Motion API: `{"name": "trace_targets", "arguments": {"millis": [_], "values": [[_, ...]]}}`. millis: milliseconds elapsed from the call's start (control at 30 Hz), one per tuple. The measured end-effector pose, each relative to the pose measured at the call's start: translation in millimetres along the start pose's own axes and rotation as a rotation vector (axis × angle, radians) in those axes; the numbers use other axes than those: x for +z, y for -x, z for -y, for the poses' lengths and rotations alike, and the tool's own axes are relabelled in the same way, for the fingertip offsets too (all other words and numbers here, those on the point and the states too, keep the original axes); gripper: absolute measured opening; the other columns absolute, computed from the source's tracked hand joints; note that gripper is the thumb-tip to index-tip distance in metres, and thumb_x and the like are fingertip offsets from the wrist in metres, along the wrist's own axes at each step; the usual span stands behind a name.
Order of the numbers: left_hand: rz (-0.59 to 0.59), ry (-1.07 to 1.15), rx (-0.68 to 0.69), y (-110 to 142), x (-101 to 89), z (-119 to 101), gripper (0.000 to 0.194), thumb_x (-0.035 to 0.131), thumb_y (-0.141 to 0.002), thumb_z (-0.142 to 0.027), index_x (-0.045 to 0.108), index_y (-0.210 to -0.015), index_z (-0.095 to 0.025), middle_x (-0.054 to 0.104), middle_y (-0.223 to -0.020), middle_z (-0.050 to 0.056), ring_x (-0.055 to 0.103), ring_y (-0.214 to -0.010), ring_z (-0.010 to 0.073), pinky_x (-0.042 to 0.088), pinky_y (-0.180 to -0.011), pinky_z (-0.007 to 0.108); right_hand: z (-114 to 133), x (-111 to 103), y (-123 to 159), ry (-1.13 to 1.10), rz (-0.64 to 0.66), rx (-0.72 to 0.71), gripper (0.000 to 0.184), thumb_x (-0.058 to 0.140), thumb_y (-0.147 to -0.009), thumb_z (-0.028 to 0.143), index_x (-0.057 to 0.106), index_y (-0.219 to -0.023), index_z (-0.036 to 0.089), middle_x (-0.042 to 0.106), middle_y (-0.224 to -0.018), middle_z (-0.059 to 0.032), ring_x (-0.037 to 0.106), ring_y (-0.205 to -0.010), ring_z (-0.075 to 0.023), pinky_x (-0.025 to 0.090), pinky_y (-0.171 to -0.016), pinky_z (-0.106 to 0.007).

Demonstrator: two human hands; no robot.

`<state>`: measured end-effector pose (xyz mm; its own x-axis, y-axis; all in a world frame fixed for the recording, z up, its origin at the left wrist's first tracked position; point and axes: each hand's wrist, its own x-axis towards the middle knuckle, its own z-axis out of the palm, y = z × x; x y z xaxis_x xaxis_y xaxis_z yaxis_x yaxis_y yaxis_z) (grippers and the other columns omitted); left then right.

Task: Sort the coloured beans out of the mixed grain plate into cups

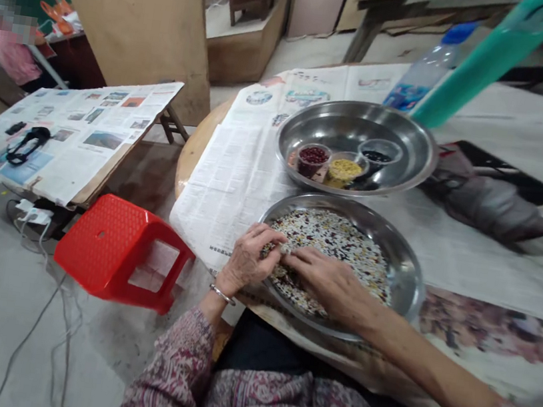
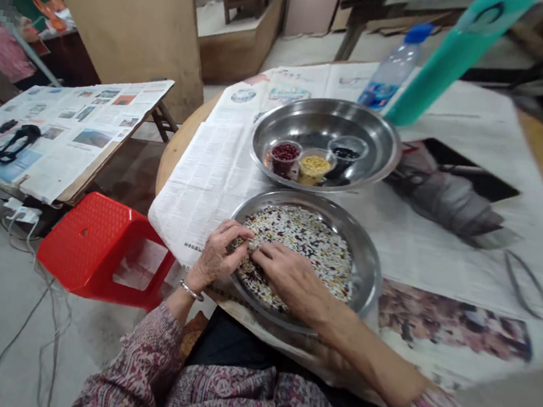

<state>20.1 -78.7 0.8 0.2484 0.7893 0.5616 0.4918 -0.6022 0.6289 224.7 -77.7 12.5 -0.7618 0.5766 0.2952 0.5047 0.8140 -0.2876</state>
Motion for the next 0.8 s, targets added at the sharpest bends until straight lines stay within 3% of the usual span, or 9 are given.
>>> {"name": "trace_targets", "arguments": {"millis": [167,300,433,533,633,700,800], "values": [[0.005,0.033,-0.024,-3,-2.8,-4,0.017,0.057,-0.093,-0.009,0.065,-0.103,-0.019,0.068,-0.098,0.006,0.063,-0.097,0.0207,0.053,-0.092,0.037,-39,-22,-1,0.217,-0.122,0.273,0.026,0.048,-0.096,0.016,0.073,-0.102,0.02,0.071,-0.104,-0.0113,0.061,-0.099,-0.0264,0.052,-0.08,-0.037],[0.007,-0.023,-0.03,-4,-5.5,-8,0.024,0.054,-0.096,-0.011,0.064,-0.115,-0.021,0.065,-0.119,0.009,0.06,-0.116,0.023,0.049,-0.104,0.042,-50,-16,-11,0.263,-0.176,0.395,0.036,0.047,-0.101,0.037,0.069,-0.121,0.017,0.069,-0.118,-0.0168,0.059,-0.107,-0.0329,0.051,-0.087,-0.047],[-0.013,-0.102,-0.034,-3,-6.1,-9,0.034,0.048,-0.096,-0.008,0.061,-0.124,-0.023,0.057,-0.138,0.011,0.053,-0.131,0.0253,0.043,-0.114,0.047,-27,1,-28,0.14,-0.144,0.251,0.039,0.052,-0.1,0.041,0.063,-0.129,0.017,0.065,-0.129,-0.0177,0.057,-0.117,-0.033,0.05,-0.096,-0.05],[0.002,-0.12,-0.066,-3,-5.8,-8,0.036,0.045,-0.096,-0.008,0.06,-0.126,-0.022,0.054,-0.143,0.012,0.049,-0.135,0.0258,0.04,-0.116,0.047,-6,4,-26,-0.003,-0.066,0.033,0.025,0.057,-0.098,0.034,0.067,-0.114,0.018,0.067,-0.123,-0.0151,0.059,-0.113,-0.029,0.051,-0.096,-0.046],[0.011,-0.115,-0.091,-3,-5.0,-8,0.036,0.045,-0.096,-0.007,0.06,-0.125,-0.022,0.054,-0.142,0.011,0.049,-0.134,0.0253,0.04,-0.116,0.046,-4,-4,-8,-0.036,0.003,-0.092,0.012,0.058,-0.096,0.027,0.068,-0.095,0.02,0.069,-0.116,-0.0122,0.061,-0.11,-0.0269,0.052,-0.093,-0.044],[0.005,-0.108,-0.09,-3,-4.1,-8,0.036,0.046,-0.095,-0.006,0.06,-0.124,-0.022,0.054,-0.141,0.011,0.049,-0.134,0.0252,0.04,-0.116,0.046,-12,-12,8,0.009,-0.021,-0.082,0.013,0.056,-0.094,0.019,0.069,-0.091,0.021,0.07,-0.115,-0.0112,0.062,-0.11,-0.0268,0.052,-0.092,-0.043],[-0.002,-0.102,-0.086,-4,-2.8,-7,0.037,0.048,-0.093,-0.004,0.06,-0.122,-0.023,0.054,-0.14,0.01,0.049,-0.134,0.025,0.041,-0.115,0.046,-29,-26,28,0.039,-0.114,0.062,0.019,0.052,-0.096,0.018,0.07,-0.097,0.021,0.071,-0.115,-0.0107,0.064,-0.11,-0.0267,0.053,-0.093,-0.044]]}}
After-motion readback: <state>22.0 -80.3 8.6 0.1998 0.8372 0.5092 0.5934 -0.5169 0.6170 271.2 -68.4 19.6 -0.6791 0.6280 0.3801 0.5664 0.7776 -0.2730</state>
